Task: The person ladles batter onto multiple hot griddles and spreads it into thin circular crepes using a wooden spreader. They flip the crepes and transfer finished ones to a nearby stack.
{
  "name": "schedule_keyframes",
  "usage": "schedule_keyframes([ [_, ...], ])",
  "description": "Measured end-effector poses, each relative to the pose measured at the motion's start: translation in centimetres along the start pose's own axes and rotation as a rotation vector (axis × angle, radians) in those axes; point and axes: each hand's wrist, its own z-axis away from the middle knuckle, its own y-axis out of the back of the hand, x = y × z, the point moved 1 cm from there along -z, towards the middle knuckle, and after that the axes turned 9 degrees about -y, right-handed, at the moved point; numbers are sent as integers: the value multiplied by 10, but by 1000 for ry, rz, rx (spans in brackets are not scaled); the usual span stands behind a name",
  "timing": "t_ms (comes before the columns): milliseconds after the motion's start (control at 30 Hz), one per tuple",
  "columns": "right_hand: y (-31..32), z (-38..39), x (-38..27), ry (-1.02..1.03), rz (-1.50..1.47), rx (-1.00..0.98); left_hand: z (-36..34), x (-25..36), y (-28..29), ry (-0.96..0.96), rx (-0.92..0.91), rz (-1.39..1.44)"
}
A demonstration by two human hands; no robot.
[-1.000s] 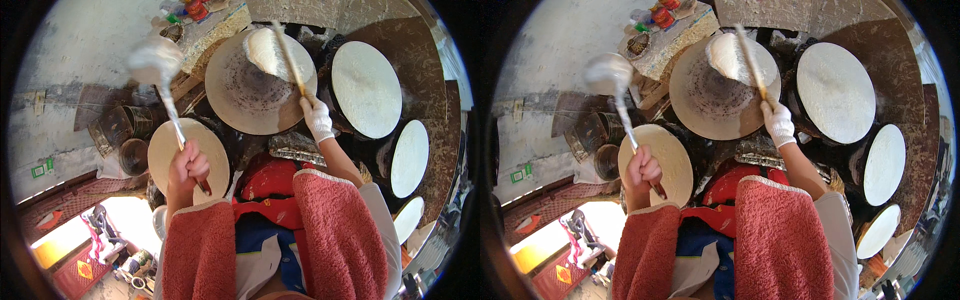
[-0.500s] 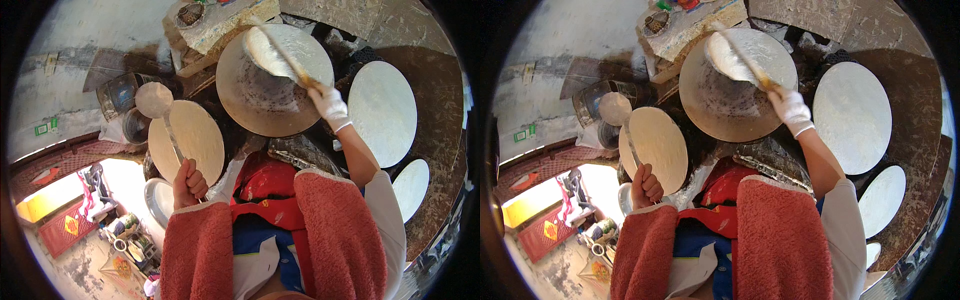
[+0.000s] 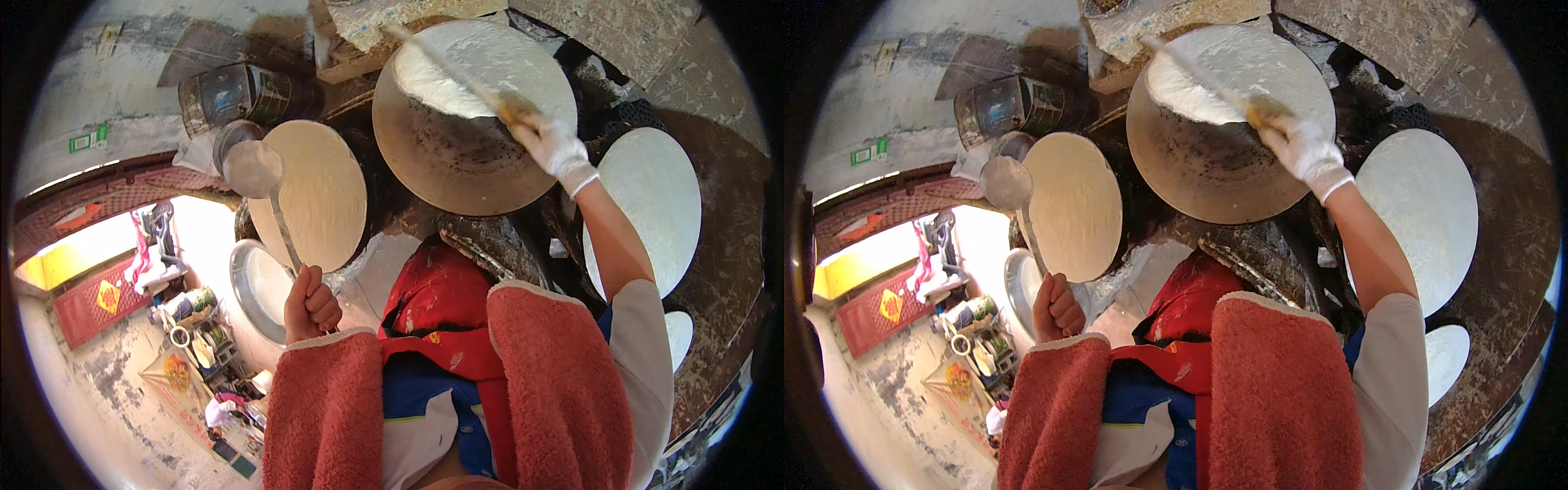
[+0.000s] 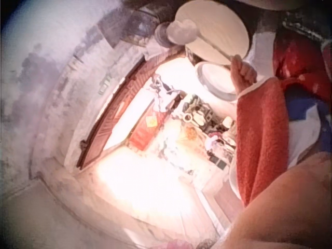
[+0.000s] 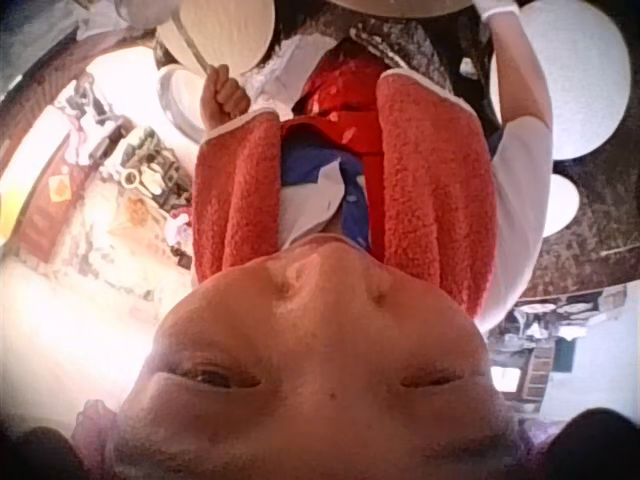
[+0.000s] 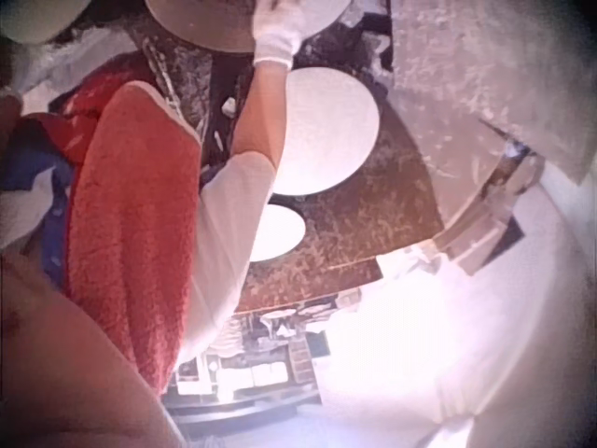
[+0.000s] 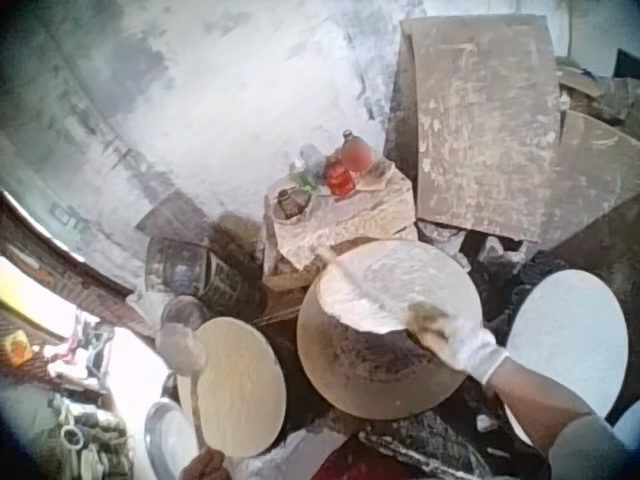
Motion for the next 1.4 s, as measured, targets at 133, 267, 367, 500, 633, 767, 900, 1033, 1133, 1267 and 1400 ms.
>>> schedule_keyframes([
  [133, -12, 36, 2, -2, -168, -195, 16, -16, 4, -42, 145, 29],
  [267, 12, 45, 15, 49, -116, -259, 29, -29, 6, -58, 184, 40],
  [367, 18, 7, 12, -38, 22, -123, 39, -34, 7, -67, 194, 31],
  [500, 0, -32, -7, -57, 177, -115, 46, -35, 6, -35, 104, -53],
  [633, -30, 26, -13, 79, -116, -290, 48, -29, 13, -29, 127, -136],
  [767, -41, 120, -3, 22, -281, -229, 43, -14, 29, 37, 88, -133],
  [900, -78, 208, -7, -137, -322, -156, 34, 10, 56, 96, 16, -182],
  [1033, -156, 290, -29, -568, -301, 52, 35, 39, 95, 155, -71, -163],
  [1133, -212, 313, -52, -932, -438, 173, 47, 61, 126, 158, -150, -123],
  [1267, -261, 217, -104, -593, -922, 116, 70, 83, 161, 118, -176, -114],
  [1400, -298, 103, -173, -478, -1215, 270, 87, 97, 183, 70, -122, -87],
])
